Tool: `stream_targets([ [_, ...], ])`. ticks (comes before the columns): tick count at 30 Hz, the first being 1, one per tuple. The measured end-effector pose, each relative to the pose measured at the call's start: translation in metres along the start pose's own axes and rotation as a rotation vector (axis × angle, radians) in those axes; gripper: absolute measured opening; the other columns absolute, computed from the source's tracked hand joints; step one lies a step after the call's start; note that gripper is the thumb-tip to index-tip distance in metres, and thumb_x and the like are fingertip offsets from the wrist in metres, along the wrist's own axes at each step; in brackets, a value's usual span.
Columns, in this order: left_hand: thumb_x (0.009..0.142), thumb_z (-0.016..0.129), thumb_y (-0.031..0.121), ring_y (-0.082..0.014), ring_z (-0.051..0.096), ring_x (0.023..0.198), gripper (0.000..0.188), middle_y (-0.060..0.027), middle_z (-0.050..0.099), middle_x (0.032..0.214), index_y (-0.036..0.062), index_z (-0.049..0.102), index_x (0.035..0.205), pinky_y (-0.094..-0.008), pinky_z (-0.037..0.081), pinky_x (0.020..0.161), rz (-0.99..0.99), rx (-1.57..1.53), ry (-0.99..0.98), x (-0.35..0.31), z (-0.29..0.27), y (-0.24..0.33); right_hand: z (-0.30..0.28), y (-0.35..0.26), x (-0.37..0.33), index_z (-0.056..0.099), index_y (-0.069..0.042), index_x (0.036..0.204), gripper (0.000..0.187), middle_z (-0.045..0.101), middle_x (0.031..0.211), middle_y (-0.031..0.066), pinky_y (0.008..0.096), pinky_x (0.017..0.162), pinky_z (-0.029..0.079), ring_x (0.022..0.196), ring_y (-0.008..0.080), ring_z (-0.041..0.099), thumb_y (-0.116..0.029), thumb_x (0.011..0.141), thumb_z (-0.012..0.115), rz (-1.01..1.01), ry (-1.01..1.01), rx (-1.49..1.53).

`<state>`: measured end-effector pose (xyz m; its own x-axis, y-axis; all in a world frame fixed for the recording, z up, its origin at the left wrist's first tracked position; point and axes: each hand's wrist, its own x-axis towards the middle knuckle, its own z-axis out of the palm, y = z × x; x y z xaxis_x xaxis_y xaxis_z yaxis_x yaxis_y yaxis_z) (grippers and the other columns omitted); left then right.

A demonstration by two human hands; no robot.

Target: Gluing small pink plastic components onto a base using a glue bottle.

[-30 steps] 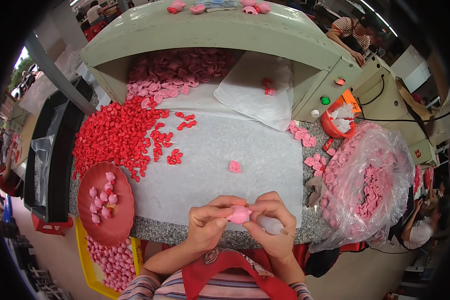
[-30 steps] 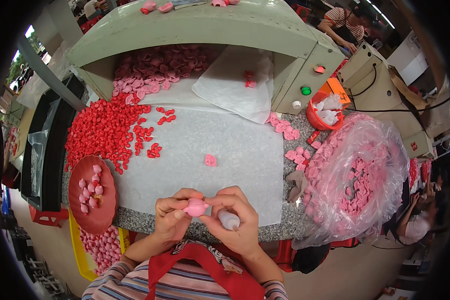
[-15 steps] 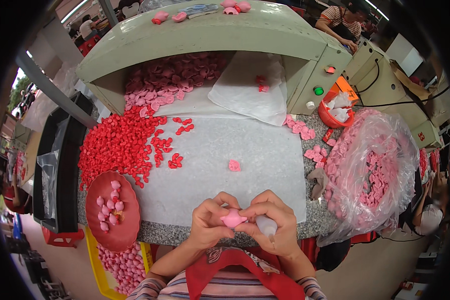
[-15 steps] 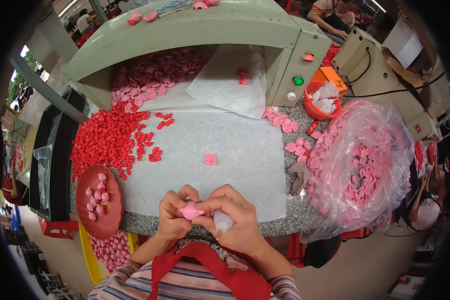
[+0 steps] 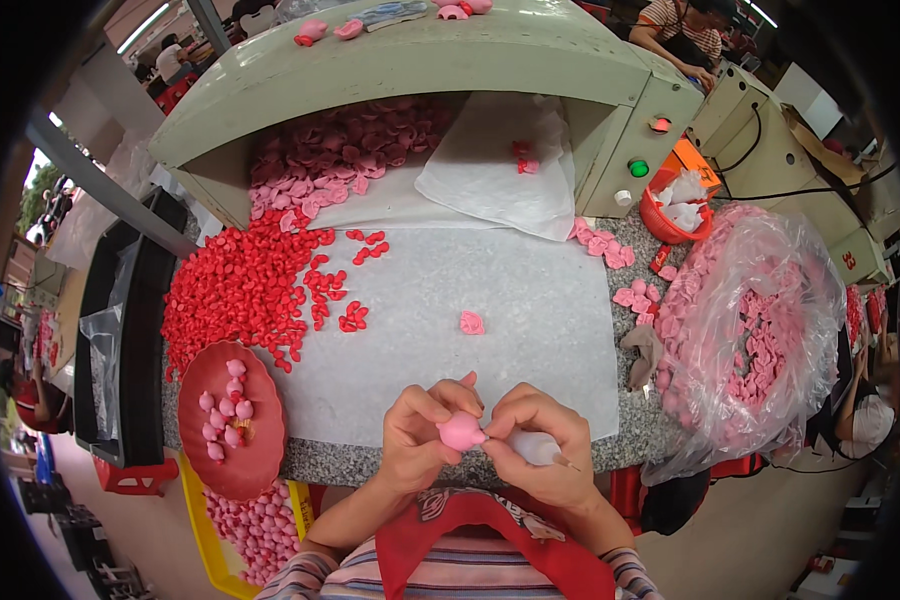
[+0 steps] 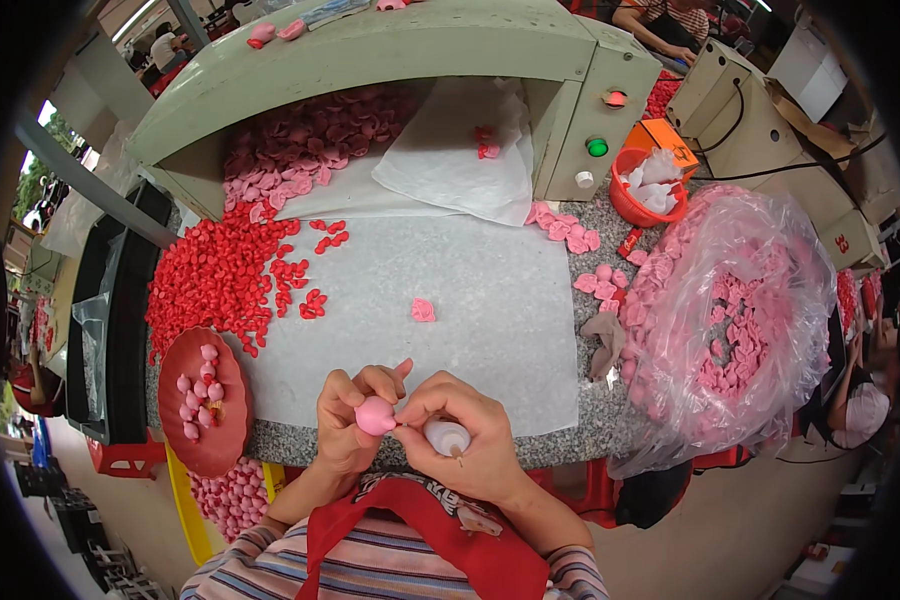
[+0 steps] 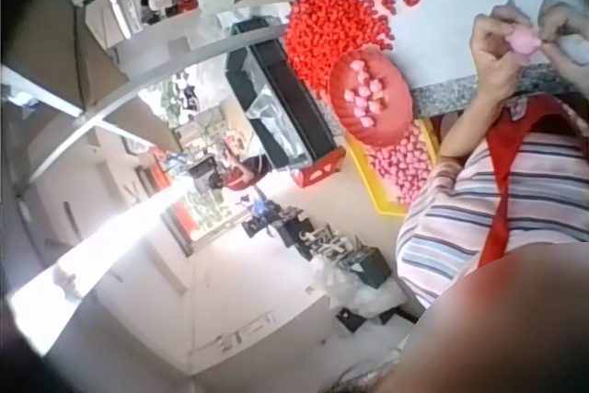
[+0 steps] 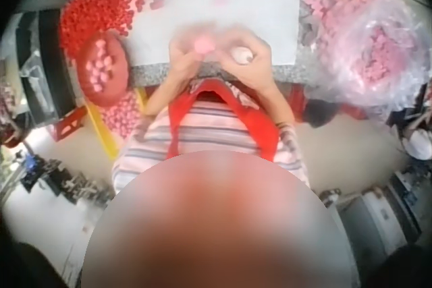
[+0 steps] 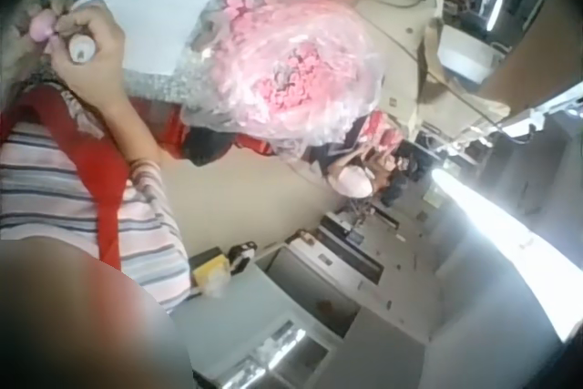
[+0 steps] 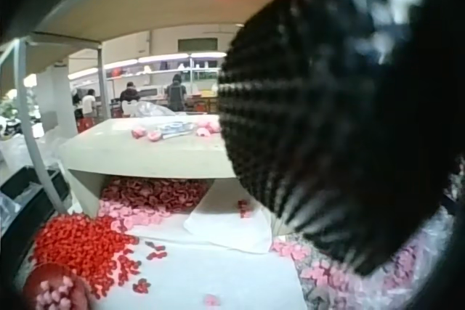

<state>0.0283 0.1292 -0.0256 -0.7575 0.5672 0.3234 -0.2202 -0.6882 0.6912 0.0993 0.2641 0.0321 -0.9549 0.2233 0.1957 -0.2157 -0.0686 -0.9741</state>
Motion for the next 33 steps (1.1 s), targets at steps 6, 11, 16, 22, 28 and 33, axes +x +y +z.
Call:
stream_targets([
  [6, 0.066, 0.076, 0.014, -0.0208, 0.052, 0.094, 0.041, -0.0091, 0.058, 0.097, 0.0072, 0.056, 0.102, -0.0470, 0.016, 0.103, -0.017, 0.260, -0.078, 0.004, -0.002, 0.016, -0.001, -0.003, 0.002, 0.059, 0.000, 0.078, 0.017, 0.057, 0.079, 0.0066, 0.0197, 0.053, 0.040, 0.066, 0.0085, 0.053, 0.010, 0.065, 0.064, -0.090, -0.019, -0.158],
  [11, 0.066, 0.076, 0.013, -0.0197, 0.054, 0.090, 0.034, -0.0067, 0.060, 0.096, 0.0052, 0.060, 0.095, -0.0466, 0.020, 0.102, -0.025, 0.587, -0.165, 0.013, 0.002, 0.037, -0.007, 0.001, 0.003, 0.060, -0.001, 0.079, 0.019, 0.058, 0.076, 0.0070, 0.0197, 0.053, 0.041, 0.064, 0.0100, 0.055, 0.009, 0.064, 0.065, -0.093, -0.040, -0.196],
  [16, 0.064, 0.077, 0.017, -0.0200, 0.058, 0.082, 0.038, -0.0060, 0.061, 0.091, 0.0064, 0.060, 0.096, -0.0460, 0.031, 0.095, -0.102, 1.028, -0.205, 0.017, 0.005, 0.046, -0.008, 0.002, 0.013, 0.060, -0.001, 0.079, 0.018, 0.058, 0.076, 0.0068, 0.0207, 0.053, 0.042, 0.063, 0.0100, 0.055, 0.007, 0.064, 0.066, -0.048, -0.082, -0.267],
  [22, 0.079, 0.065, 0.017, -0.0205, 0.051, 0.098, 0.036, -0.0050, 0.055, 0.103, 0.0061, 0.049, 0.109, -0.0382, 0.036, 0.092, -0.458, -0.542, 0.200, 0.008, 0.008, 0.016, 0.009, 0.006, 0.004, 0.058, -0.001, 0.082, 0.025, 0.055, 0.079, 0.0074, 0.0224, 0.052, 0.044, 0.065, 0.0106, 0.054, 0.004, 0.062, 0.073, -0.124, 0.161, -0.289],
  [28, 0.082, 0.061, 0.028, -0.0158, 0.046, 0.104, 0.034, 0.0018, 0.049, 0.107, 0.0149, 0.049, 0.111, -0.0313, 0.036, 0.088, -0.561, -0.721, 0.245, 0.001, 0.017, 0.000, 0.019, 0.022, -0.004, 0.057, -0.002, 0.085, 0.032, 0.054, 0.080, 0.0086, 0.0246, 0.054, 0.048, 0.065, 0.0157, 0.056, 0.001, 0.060, 0.077, -0.264, 0.294, -0.574],
  [33, 0.082, 0.062, 0.028, -0.0149, 0.045, 0.107, 0.032, 0.0042, 0.050, 0.112, 0.0159, 0.051, 0.109, -0.0339, 0.039, 0.088, -0.570, -0.803, 0.237, -0.003, 0.012, -0.006, 0.015, 0.025, -0.003, 0.057, -0.002, 0.086, 0.033, 0.054, 0.080, 0.0091, 0.0252, 0.053, 0.048, 0.066, 0.0171, 0.058, 0.000, 0.059, 0.077, -0.296, 0.299, -0.603],
])
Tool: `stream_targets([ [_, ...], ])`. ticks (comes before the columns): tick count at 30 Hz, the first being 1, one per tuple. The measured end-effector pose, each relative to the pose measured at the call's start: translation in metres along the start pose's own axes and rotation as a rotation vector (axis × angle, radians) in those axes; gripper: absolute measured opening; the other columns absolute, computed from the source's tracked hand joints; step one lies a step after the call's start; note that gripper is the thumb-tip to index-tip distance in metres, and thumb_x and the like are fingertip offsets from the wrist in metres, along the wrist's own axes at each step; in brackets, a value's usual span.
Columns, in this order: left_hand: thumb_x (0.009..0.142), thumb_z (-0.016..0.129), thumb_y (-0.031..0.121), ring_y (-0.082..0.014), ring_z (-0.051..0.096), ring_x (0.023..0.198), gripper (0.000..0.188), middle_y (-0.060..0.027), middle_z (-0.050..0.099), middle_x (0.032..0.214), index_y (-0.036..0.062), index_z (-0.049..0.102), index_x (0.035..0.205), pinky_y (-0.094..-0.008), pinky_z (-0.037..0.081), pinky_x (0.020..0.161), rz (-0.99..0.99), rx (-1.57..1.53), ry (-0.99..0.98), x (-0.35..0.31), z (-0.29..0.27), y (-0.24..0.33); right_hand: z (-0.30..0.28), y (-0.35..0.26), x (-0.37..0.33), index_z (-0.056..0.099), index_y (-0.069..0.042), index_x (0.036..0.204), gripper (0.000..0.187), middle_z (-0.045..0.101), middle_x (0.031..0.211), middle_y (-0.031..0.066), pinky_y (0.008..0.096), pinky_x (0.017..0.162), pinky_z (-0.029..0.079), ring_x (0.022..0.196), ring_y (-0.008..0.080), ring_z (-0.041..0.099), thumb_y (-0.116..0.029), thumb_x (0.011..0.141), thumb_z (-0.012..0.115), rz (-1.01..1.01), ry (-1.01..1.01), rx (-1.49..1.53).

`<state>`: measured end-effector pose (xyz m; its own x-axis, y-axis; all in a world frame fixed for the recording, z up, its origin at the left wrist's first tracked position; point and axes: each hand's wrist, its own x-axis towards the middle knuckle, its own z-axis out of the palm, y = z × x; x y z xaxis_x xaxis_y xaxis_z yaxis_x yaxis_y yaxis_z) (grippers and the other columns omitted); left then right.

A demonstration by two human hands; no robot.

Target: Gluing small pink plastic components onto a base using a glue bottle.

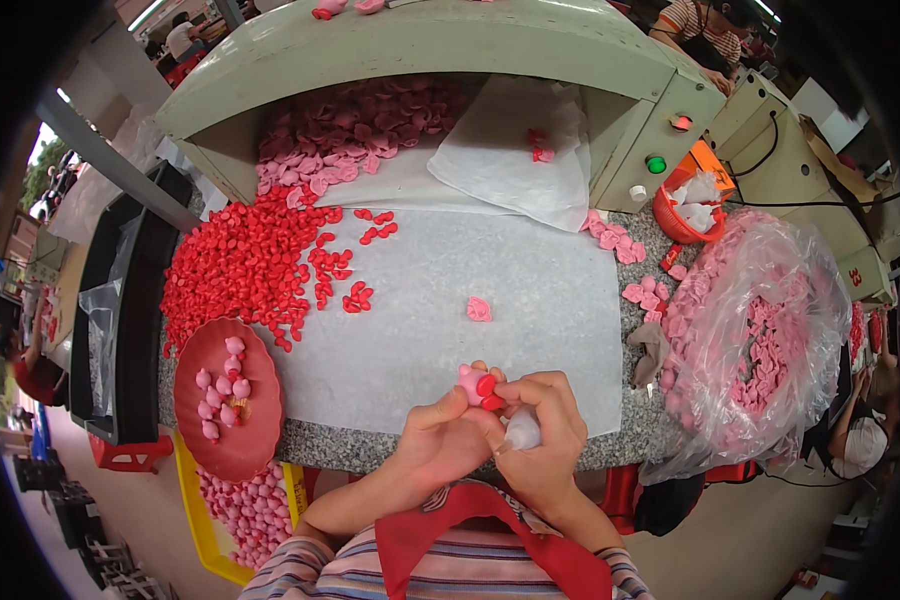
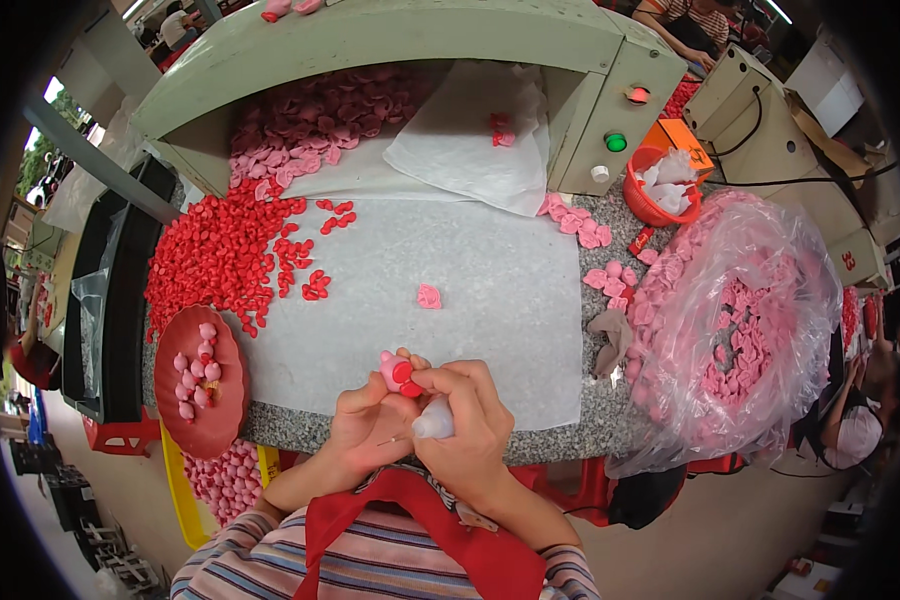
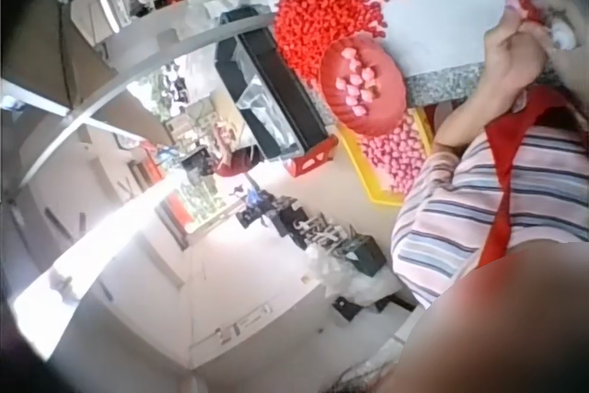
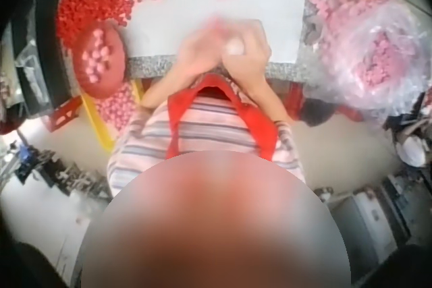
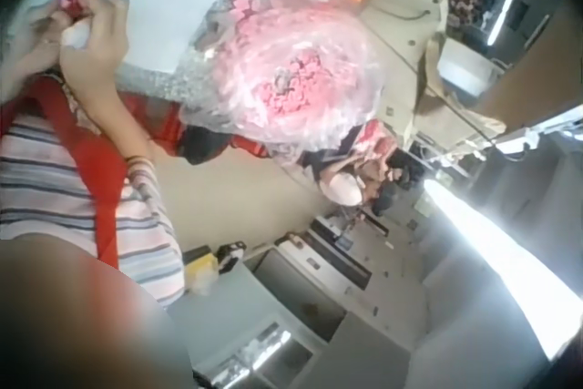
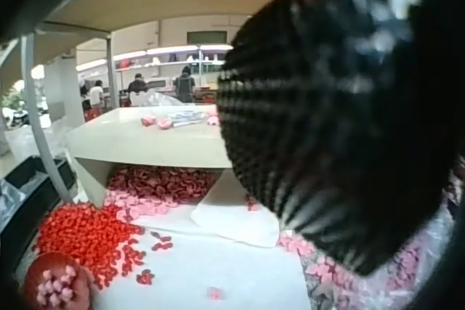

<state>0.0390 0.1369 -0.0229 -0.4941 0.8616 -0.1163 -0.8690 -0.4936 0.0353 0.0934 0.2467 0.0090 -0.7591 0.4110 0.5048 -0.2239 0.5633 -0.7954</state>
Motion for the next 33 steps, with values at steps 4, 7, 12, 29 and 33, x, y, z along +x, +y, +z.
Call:
stream_targets([
  [4, 0.078, 0.063, 0.016, -0.0194, 0.046, 0.107, 0.030, -0.0016, 0.052, 0.111, 0.0122, 0.052, 0.106, -0.0356, 0.038, 0.089, -0.033, 0.055, 0.066, -0.003, 0.005, 0.005, -0.006, -0.003, 0.003, 0.058, -0.002, 0.083, 0.032, 0.055, 0.077, 0.0082, 0.0258, 0.053, 0.048, 0.064, 0.0168, 0.057, -0.005, 0.059, 0.079, 0.048, -0.033, 0.005],
  [7, 0.075, 0.063, 0.008, -0.0222, 0.048, 0.104, 0.031, -0.0067, 0.054, 0.109, 0.0081, 0.053, 0.104, -0.0363, 0.036, 0.092, -0.049, 0.190, -0.003, -0.002, 0.002, 0.022, -0.011, -0.004, 0.007, 0.059, -0.003, 0.081, 0.031, 0.055, 0.076, 0.0075, 0.0256, 0.053, 0.047, 0.064, 0.0163, 0.057, -0.008, 0.059, 0.080, 0.057, -0.096, 0.036],
  [12, 0.071, 0.069, 0.010, -0.0240, 0.051, 0.101, 0.034, -0.0092, 0.053, 0.109, 0.0073, 0.055, 0.101, -0.0380, 0.040, 0.089, -0.072, 0.332, -0.062, -0.001, 0.003, 0.025, -0.012, -0.005, 0.011, 0.060, -0.005, 0.081, 0.030, 0.055, 0.076, 0.0069, 0.0245, 0.051, 0.046, 0.062, 0.0150, 0.056, -0.008, 0.060, 0.080, 0.008, -0.150, 0.073],
  [29, 0.075, 0.067, 0.006, -0.0184, 0.052, 0.101, 0.034, -0.0066, 0.055, 0.105, 0.0040, 0.053, 0.106, -0.0336, 0.041, 0.090, 0.022, 0.363, -0.117, -0.006, -0.006, 0.022, -0.016, -0.005, 0.019, 0.061, -0.003, 0.082, 0.029, 0.058, 0.075, 0.0081, 0.0252, 0.052, 0.047, 0.061, 0.0164, 0.059, -0.007, 0.060, 0.079, -0.089, -0.221, 0.127],
  [33, 0.076, 0.068, 0.010, -0.0202, 0.052, 0.102, 0.033, -0.0078, 0.056, 0.104, 0.0045, 0.053, 0.104, -0.0343, 0.040, 0.091, 0.032, 0.340, -0.092, -0.001, -0.005, 0.020, -0.013, -0.004, 0.019, 0.060, -0.002, 0.082, 0.029, 0.058, 0.076, 0.0084, 0.0245, 0.052, 0.047, 0.060, 0.0165, 0.058, -0.007, 0.060, 0.079, -0.083, -0.219, 0.080],
])
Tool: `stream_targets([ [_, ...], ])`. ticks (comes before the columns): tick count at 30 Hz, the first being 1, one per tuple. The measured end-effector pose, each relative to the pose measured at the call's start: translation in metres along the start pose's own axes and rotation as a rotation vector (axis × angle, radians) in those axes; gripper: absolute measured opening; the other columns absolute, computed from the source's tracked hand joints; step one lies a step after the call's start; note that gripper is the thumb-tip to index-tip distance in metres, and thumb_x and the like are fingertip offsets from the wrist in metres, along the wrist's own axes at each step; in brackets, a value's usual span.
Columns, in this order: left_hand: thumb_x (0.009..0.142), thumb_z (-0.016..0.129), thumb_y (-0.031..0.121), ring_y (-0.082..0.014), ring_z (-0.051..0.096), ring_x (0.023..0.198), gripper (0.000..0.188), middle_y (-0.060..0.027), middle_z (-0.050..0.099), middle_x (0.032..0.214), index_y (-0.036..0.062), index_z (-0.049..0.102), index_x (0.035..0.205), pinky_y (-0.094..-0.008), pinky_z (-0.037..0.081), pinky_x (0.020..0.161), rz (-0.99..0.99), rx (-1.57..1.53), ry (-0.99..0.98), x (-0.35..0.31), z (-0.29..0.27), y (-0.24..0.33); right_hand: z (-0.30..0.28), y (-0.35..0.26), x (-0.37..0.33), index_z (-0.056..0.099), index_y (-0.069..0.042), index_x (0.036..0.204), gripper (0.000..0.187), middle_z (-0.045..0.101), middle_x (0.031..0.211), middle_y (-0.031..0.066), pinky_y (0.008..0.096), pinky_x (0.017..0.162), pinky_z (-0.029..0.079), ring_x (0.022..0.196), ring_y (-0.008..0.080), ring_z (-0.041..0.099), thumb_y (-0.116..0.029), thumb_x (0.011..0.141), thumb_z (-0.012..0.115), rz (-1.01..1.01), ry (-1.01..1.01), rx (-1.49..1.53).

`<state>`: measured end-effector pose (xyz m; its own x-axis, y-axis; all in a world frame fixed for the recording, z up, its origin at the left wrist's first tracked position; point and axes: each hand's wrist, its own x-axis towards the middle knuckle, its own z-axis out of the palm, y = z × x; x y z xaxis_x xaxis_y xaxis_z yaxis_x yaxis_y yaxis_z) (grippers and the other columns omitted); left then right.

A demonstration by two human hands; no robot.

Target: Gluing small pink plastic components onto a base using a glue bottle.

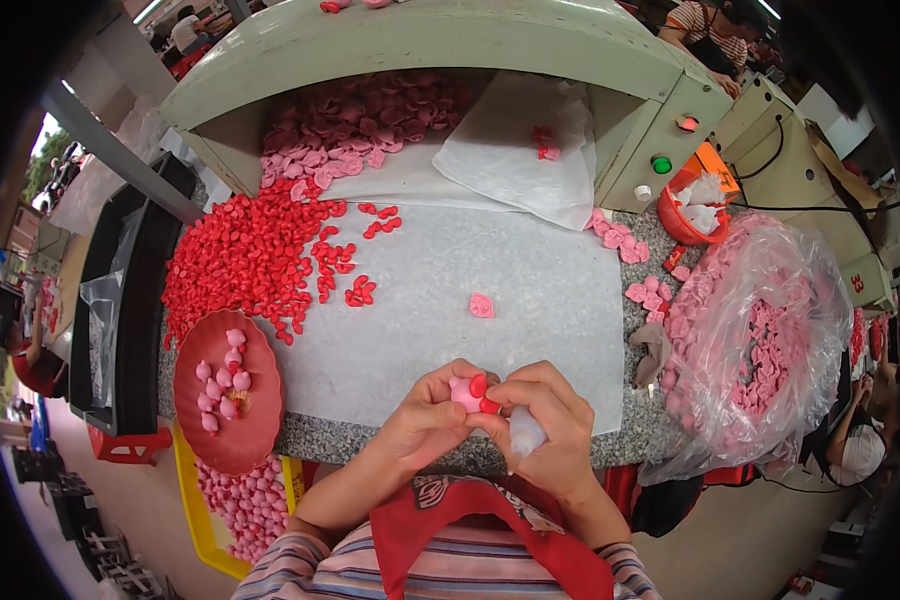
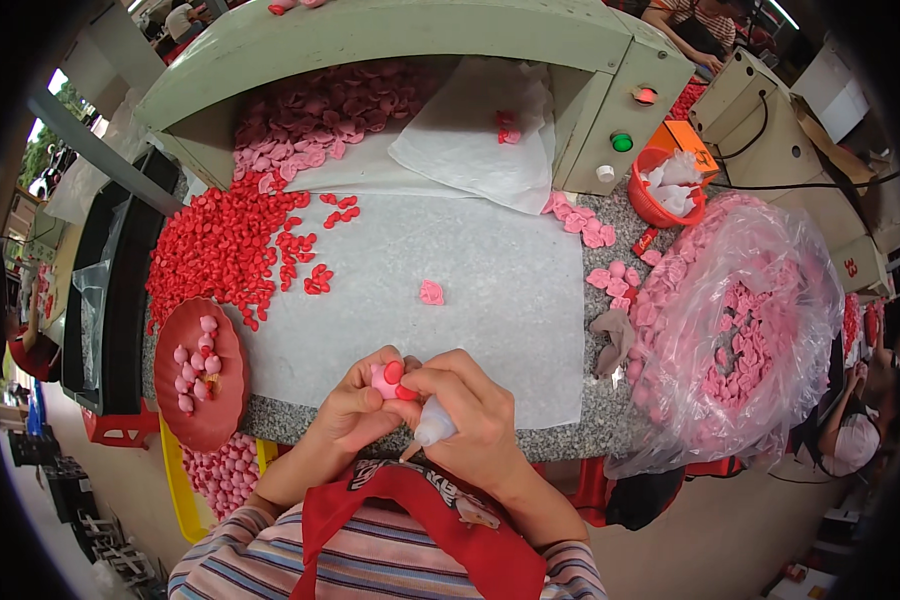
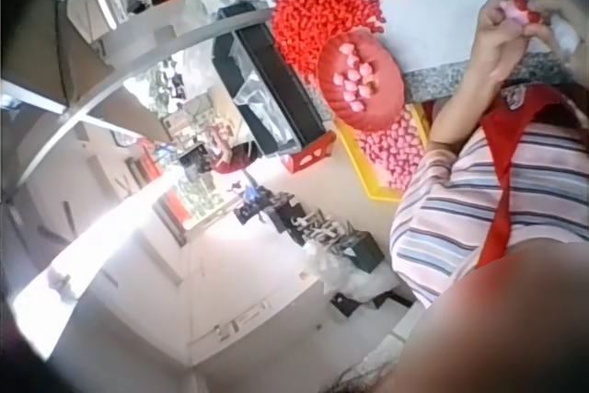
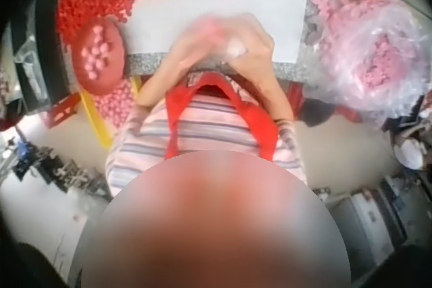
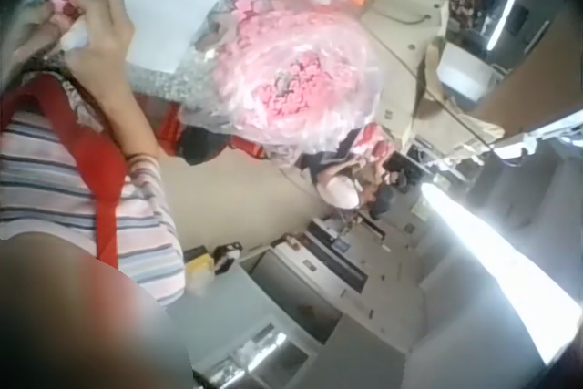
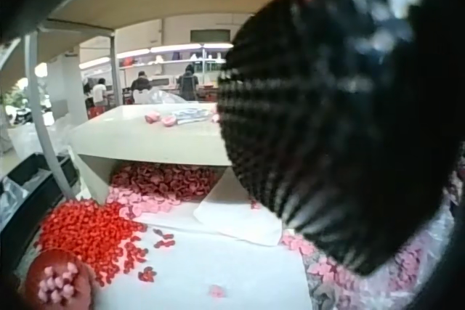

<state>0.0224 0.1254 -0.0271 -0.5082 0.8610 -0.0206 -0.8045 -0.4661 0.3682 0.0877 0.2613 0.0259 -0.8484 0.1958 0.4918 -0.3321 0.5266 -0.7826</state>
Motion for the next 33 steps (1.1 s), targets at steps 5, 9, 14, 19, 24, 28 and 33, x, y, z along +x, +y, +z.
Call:
stream_targets([
  [5, 0.076, 0.068, 0.026, -0.0198, 0.047, 0.102, 0.034, -0.0025, 0.051, 0.103, 0.0095, 0.054, 0.102, -0.0355, 0.035, 0.092, 0.018, -0.203, -0.045, 0.016, 0.010, -0.007, 0.010, -0.008, -0.003, 0.058, -0.001, 0.085, 0.024, 0.057, 0.076, 0.0074, 0.0231, 0.056, 0.046, 0.064, 0.0130, 0.057, 0.003, 0.066, 0.072, 0.190, 0.231, 0.132],
  [9, 0.074, 0.070, 0.032, -0.0151, 0.045, 0.094, 0.035, 0.0051, 0.049, 0.093, 0.0164, 0.055, 0.102, -0.0327, 0.034, 0.088, 0.048, -0.272, -0.094, 0.018, 0.002, -0.011, 0.011, -0.001, -0.013, 0.057, -0.001, 0.085, 0.022, 0.056, 0.075, 0.0059, 0.0218, 0.057, 0.045, 0.065, 0.0108, 0.056, 0.008, 0.067, 0.066, 0.164, 0.189, 0.131],
  [14, 0.074, 0.071, 0.028, -0.0107, 0.044, 0.094, 0.035, 0.0065, 0.047, 0.094, 0.0166, 0.056, 0.104, -0.0306, 0.033, 0.088, 0.027, -0.230, -0.068, 0.016, 0.010, -0.008, 0.017, -0.003, -0.009, 0.057, -0.001, 0.082, 0.020, 0.056, 0.074, 0.0054, 0.0203, 0.056, 0.044, 0.063, 0.0087, 0.055, 0.008, 0.067, 0.066, 0.205, 0.203, 0.108],
  [19, 0.074, 0.071, 0.025, -0.0104, 0.044, 0.094, 0.037, 0.0061, 0.047, 0.097, 0.0168, 0.055, 0.107, -0.0303, 0.034, 0.089, 0.047, -0.228, -0.097, 0.015, 0.007, -0.009, 0.020, -0.003, -0.009, 0.058, -0.001, 0.080, 0.019, 0.057, 0.073, 0.0054, 0.0204, 0.056, 0.044, 0.063, 0.0084, 0.054, 0.008, 0.066, 0.066, 0.221, 0.217, 0.123],
  [24, 0.075, 0.071, 0.024, -0.0112, 0.044, 0.095, 0.037, 0.0059, 0.047, 0.098, 0.0167, 0.055, 0.107, -0.0307, 0.035, 0.089, 0.065, -0.242, -0.121, 0.015, 0.002, -0.012, 0.021, -0.005, -0.010, 0.057, 0.000, 0.079, 0.017, 0.057, 0.071, 0.0051, 0.0208, 0.056, 0.044, 0.063, 0.0086, 0.055, 0.008, 0.066, 0.066, 0.230, 0.232, 0.125],
  [28, 0.075, 0.070, 0.024, -0.0121, 0.044, 0.097, 0.035, 0.0057, 0.047, 0.099, 0.0167, 0.056, 0.107, -0.0313, 0.036, 0.089, 0.098, -0.237, -0.117, 0.014, 0.002, -0.015, 0.023, -0.003, -0.010, 0.057, 0.000, 0.078, 0.017, 0.057, 0.071, 0.0052, 0.0215, 0.057, 0.044, 0.063, 0.0091, 0.055, 0.008, 0.066, 0.066, 0.217, 0.251, 0.123],
  [33, 0.078, 0.068, 0.025, -0.0121, 0.044, 0.097, 0.031, 0.0051, 0.048, 0.099, 0.0171, 0.057, 0.106, -0.0314, 0.036, 0.089, 0.110, -0.297, -0.060, 0.016, 0.004, -0.017, 0.022, 0.000, -0.009, 0.058, 0.000, 0.079, 0.015, 0.057, 0.072, 0.0054, 0.0214, 0.058, 0.044, 0.063, 0.0090, 0.054, 0.008, 0.068, 0.065, 0.268, 0.220, 0.112],
])
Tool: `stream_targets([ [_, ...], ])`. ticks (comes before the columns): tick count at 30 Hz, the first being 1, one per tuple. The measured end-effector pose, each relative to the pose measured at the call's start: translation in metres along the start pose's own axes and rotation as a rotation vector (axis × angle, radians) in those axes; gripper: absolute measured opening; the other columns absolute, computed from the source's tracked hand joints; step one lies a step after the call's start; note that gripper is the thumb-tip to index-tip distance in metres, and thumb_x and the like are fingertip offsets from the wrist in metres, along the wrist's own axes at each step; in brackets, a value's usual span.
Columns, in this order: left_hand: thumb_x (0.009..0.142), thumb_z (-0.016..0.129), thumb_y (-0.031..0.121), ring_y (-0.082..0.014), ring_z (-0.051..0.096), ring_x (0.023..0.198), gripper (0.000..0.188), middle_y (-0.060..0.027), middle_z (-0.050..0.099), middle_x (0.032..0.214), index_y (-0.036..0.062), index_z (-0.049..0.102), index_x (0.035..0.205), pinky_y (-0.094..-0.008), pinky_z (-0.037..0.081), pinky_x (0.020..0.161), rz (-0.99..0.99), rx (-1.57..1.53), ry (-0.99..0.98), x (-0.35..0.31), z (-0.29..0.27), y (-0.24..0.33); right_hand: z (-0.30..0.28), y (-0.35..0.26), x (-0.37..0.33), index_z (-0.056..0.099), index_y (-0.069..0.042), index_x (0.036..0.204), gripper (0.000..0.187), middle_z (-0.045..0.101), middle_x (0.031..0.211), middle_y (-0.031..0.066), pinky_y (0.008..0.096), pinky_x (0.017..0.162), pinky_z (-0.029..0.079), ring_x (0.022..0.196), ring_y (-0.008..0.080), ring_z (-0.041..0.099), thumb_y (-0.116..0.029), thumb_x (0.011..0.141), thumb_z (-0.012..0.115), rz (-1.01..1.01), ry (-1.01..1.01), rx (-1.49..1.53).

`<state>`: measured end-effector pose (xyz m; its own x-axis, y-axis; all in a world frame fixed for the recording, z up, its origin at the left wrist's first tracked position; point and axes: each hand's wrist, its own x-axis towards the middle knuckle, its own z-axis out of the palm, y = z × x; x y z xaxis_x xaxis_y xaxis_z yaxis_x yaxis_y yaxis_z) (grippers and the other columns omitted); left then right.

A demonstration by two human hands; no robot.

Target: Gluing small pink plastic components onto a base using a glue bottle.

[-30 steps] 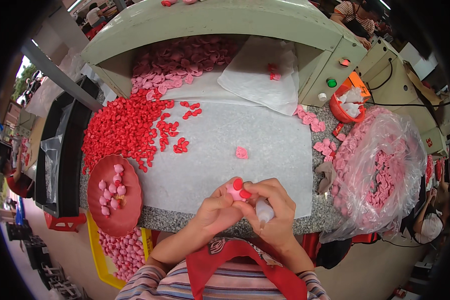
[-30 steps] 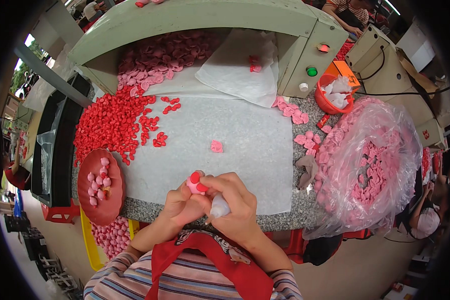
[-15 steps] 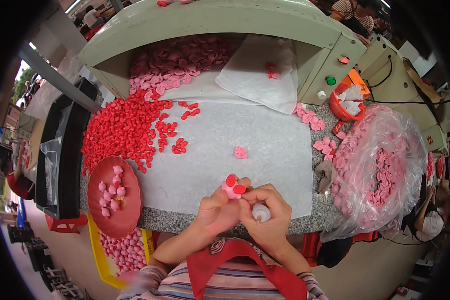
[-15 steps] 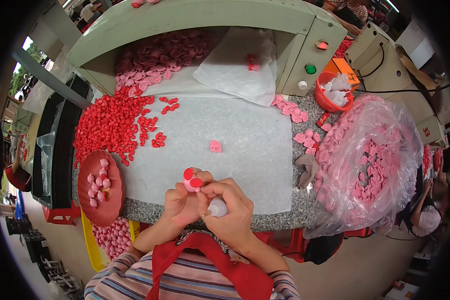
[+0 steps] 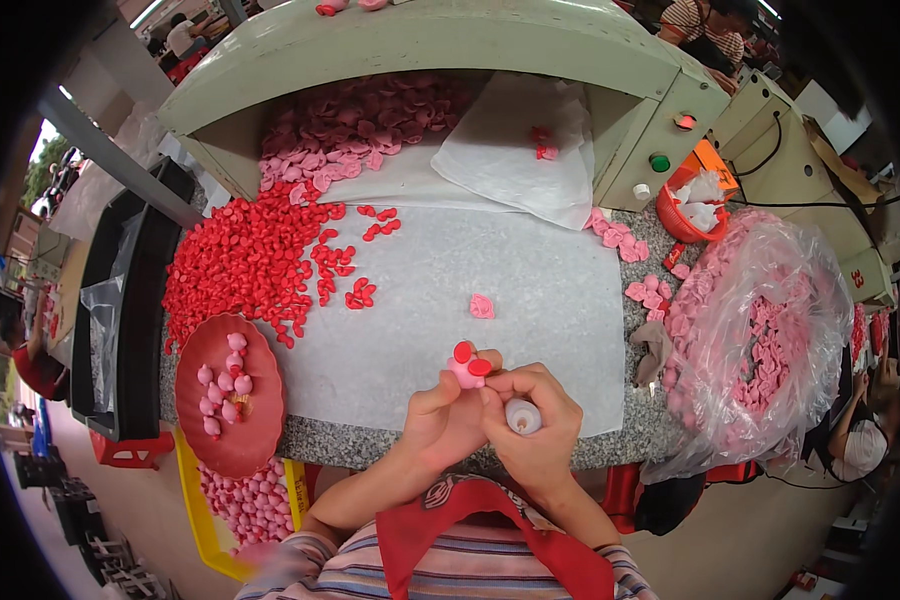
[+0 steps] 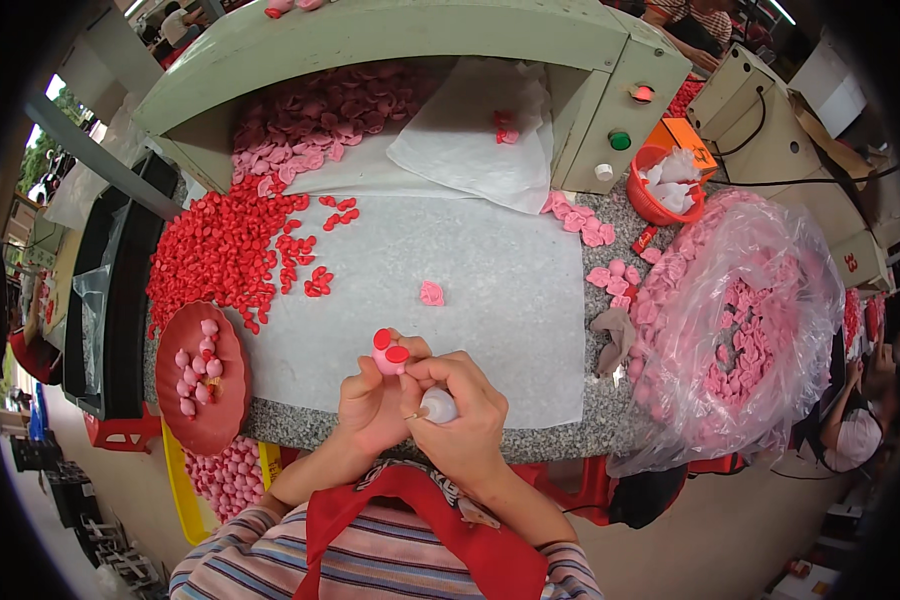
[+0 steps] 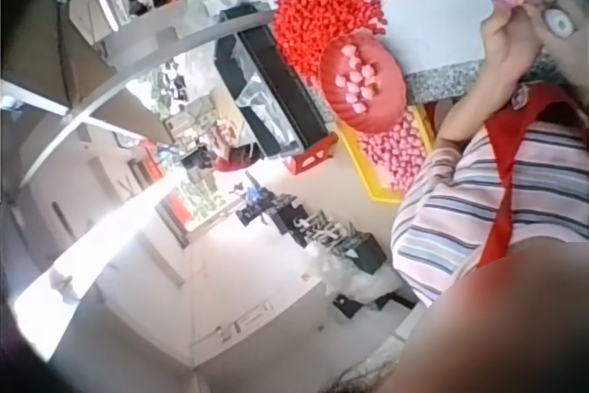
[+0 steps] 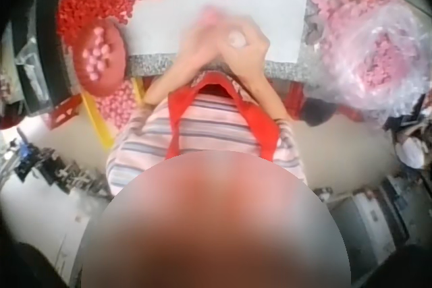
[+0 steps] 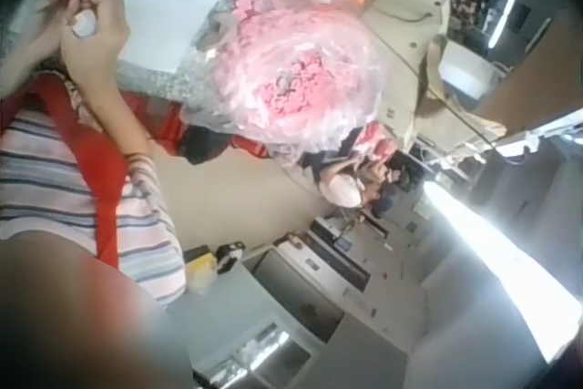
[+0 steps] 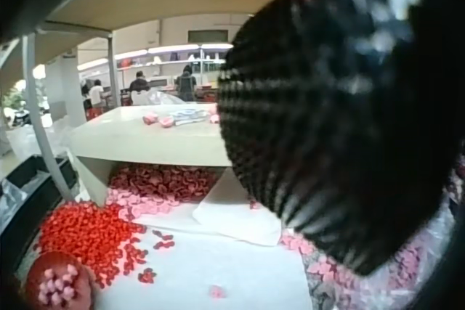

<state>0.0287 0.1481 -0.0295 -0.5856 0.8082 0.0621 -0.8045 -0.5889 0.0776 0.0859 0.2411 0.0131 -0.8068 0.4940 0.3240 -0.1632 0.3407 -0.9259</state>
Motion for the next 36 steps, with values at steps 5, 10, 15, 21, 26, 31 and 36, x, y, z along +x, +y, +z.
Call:
stream_targets([
  [5, 0.080, 0.065, 0.026, -0.0116, 0.046, 0.097, 0.029, 0.0060, 0.049, 0.098, 0.0166, 0.056, 0.106, -0.0331, 0.035, 0.090, -0.047, -0.077, -0.016, 0.005, 0.006, 0.000, -0.005, 0.003, -0.002, 0.059, 0.001, 0.082, 0.016, 0.057, 0.076, 0.0053, 0.0207, 0.061, 0.044, 0.067, 0.0095, 0.056, 0.008, 0.069, 0.065, 0.042, 0.024, 0.036],
  [10, 0.078, 0.067, 0.027, -0.0124, 0.046, 0.097, 0.030, 0.0063, 0.049, 0.098, 0.0161, 0.056, 0.104, -0.0328, 0.035, 0.090, -0.070, -0.017, 0.013, 0.002, 0.006, 0.002, -0.007, 0.002, -0.003, 0.058, 0.001, 0.085, 0.019, 0.055, 0.080, 0.0056, 0.0209, 0.061, 0.045, 0.068, 0.0099, 0.057, 0.008, 0.069, 0.065, 0.011, -0.009, 0.019],
  [15, 0.075, 0.068, 0.021, -0.0186, 0.046, 0.100, 0.029, -0.0004, 0.048, 0.103, 0.0111, 0.054, 0.098, -0.0348, 0.036, 0.088, -0.042, 0.076, 0.048, -0.003, -0.003, 0.004, -0.013, -0.006, -0.001, 0.056, -0.001, 0.093, 0.031, 0.052, 0.086, 0.0074, 0.0216, 0.058, 0.045, 0.068, 0.0099, 0.057, 0.008, 0.067, 0.069, -0.044, -0.050, 0.069],
  [21, 0.074, 0.066, 0.009, -0.0185, 0.048, 0.097, 0.029, -0.0039, 0.047, 0.106, 0.0096, 0.055, 0.101, -0.0326, 0.037, 0.087, -0.100, 0.120, -0.089, -0.004, -0.005, 0.013, -0.014, -0.003, 0.001, 0.054, -0.002, 0.095, 0.038, 0.051, 0.089, 0.0083, 0.0215, 0.055, 0.044, 0.064, 0.0101, 0.055, 0.002, 0.063, 0.076, -0.197, -0.152, -0.024],
  [26, 0.073, 0.065, 0.003, -0.0194, 0.047, 0.101, 0.033, -0.0051, 0.046, 0.105, 0.0085, 0.056, 0.104, -0.0344, 0.036, 0.091, -0.116, 0.211, -0.119, -0.008, -0.006, 0.020, -0.013, -0.009, 0.001, 0.056, -0.003, 0.090, 0.035, 0.053, 0.085, 0.0083, 0.0247, 0.056, 0.045, 0.068, 0.0152, 0.055, 0.000, 0.061, 0.077, -0.156, -0.141, -0.017],
  [31, 0.069, 0.072, 0.007, -0.0188, 0.047, 0.095, 0.032, -0.0041, 0.045, 0.100, 0.0094, 0.058, 0.098, -0.0331, 0.038, 0.085, -0.138, 0.268, -0.017, -0.007, 0.004, 0.021, -0.012, -0.008, 0.001, 0.058, -0.003, 0.086, 0.032, 0.055, 0.081, 0.0093, 0.0268, 0.057, 0.046, 0.070, 0.0196, 0.056, -0.002, 0.060, 0.077, -0.184, -0.105, -0.057],
  [36, 0.071, 0.068, 0.003, -0.0205, 0.047, 0.106, 0.036, -0.0075, 0.049, 0.111, 0.0085, 0.057, 0.104, -0.0355, 0.036, 0.094, -0.142, 0.232, -0.073, -0.009, -0.007, 0.022, -0.013, -0.010, 0.002, 0.059, -0.003, 0.083, 0.029, 0.056, 0.080, 0.0100, 0.0280, 0.057, 0.047, 0.070, 0.0210, 0.057, -0.004, 0.061, 0.077, -0.186, -0.101, -0.086],
])
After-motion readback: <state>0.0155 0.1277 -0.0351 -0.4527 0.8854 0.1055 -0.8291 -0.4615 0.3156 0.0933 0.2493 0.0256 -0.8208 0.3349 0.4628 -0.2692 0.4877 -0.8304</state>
